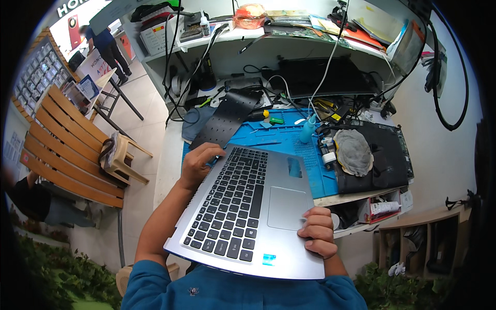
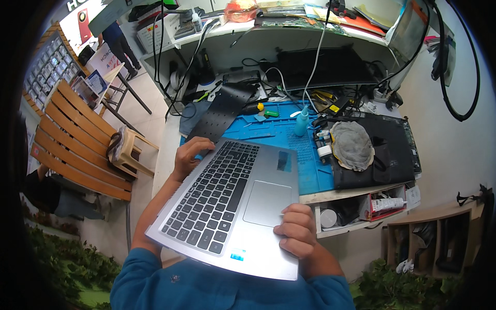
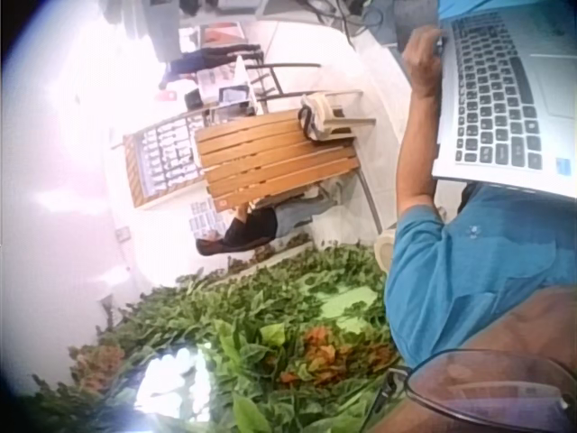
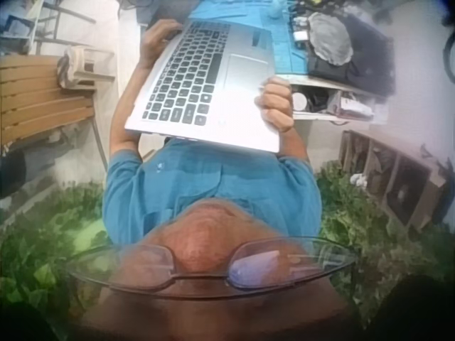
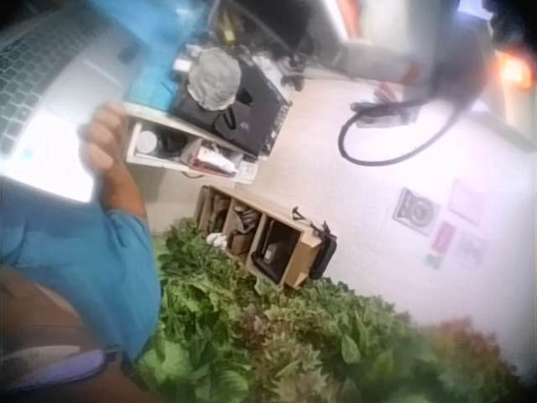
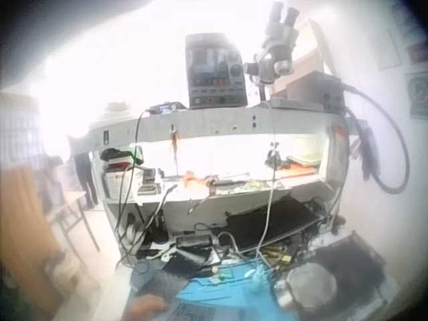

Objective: The person uses a soldering iron to work on the internal components of a disassembled laptop. They repeatedly apply the soldering iron to specific points on the motherboard while holding the device steady. The person also flips the laptop over to inspect the keyboard side before returning to the soldering task.

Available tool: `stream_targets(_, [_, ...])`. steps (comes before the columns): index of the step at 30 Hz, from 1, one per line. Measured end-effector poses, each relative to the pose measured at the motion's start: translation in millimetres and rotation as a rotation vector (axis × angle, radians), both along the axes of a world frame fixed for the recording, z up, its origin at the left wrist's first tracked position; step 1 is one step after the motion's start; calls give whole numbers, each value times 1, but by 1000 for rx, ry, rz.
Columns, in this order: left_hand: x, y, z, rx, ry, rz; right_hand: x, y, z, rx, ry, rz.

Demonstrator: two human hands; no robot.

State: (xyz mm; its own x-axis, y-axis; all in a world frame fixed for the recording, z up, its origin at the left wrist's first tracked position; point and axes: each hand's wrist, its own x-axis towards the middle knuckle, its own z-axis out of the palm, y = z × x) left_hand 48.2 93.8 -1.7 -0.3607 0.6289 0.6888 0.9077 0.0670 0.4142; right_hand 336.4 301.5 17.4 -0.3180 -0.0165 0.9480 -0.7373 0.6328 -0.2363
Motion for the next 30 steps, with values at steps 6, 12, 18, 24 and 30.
stream_targets(6, [9, -17, 4, 69, 88, -61, 0, -1, -1, -17, -1, 0])
stream_targets(12, [24, -36, 17, 95, 65, -100, 3, -2, -5, -38, -14, -4])
stream_targets(18, [32, -37, 29, 154, 97, -182, 5, -3, 2, -46, -60, -12])
stream_targets(24, [31, -34, 26, 154, 143, -165, 4, -4, 1, -51, -61, -10])
stream_targets(30, [32, -29, 26, 168, 165, -132, 4, -5, -1, -65, -53, -6])
